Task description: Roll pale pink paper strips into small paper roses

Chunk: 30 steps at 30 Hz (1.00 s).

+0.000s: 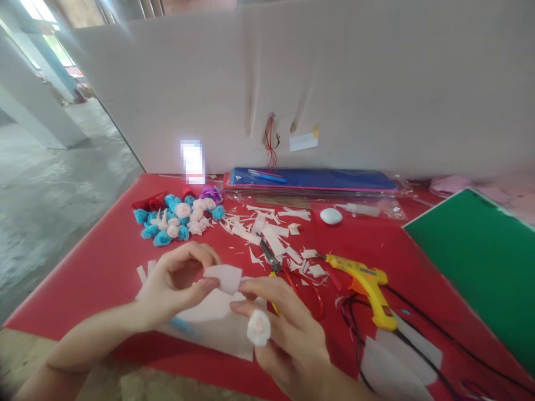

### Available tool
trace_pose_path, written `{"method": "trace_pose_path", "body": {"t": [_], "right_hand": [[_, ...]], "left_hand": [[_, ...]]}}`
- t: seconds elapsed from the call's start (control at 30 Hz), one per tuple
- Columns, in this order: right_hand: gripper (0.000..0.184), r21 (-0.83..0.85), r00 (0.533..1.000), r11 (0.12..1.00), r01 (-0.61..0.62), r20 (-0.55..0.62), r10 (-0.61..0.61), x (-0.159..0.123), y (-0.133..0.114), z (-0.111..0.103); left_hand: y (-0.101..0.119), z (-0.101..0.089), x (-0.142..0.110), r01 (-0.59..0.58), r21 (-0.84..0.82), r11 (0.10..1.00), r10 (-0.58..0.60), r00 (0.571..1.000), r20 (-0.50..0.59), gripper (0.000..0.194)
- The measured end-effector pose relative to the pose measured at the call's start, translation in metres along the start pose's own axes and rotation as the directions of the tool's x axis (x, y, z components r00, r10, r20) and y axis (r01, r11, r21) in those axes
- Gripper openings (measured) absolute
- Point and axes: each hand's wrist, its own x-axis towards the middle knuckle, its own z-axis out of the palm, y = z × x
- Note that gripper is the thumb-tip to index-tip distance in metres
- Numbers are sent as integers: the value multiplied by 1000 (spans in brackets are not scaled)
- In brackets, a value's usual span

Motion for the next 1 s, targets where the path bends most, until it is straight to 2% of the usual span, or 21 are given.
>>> {"method": "trace_pose_path", "body": {"t": [0.1,0.27,0.33,0.43,0.53,0.67,0.73,0.9,1.0], "right_hand": [[21,-134,992,984,121,49,-115,-1,5,-3],[24,-122,976,969,216,19,-215,-5,15,8],[24,-125,966,958,259,18,-258,-2,14,11],[22,-164,953,939,302,86,-291,5,8,8],[16,-199,955,936,289,125,-268,10,4,5],[15,-209,966,943,258,85,-245,13,4,7],[15,-215,966,941,260,70,-250,14,5,9],[16,-225,976,951,213,90,-198,13,6,12],[15,-239,981,951,195,71,-183,9,6,13]], "left_hand": [[1,-6,-2,-34,79,996,31,999,29,12],[6,-9,-4,-100,147,984,79,987,138,9],[6,-7,-4,-76,139,987,55,987,153,8],[4,-5,-2,12,100,995,-25,991,128,5],[2,-4,0,107,-1,994,-107,989,107,5],[2,-5,1,207,-56,977,-203,977,63,6],[2,-6,1,182,8,983,-182,983,29,6],[-1,-7,2,40,217,975,-41,999,4,7],[-3,-6,2,18,212,977,-26,999,34,8]]}}
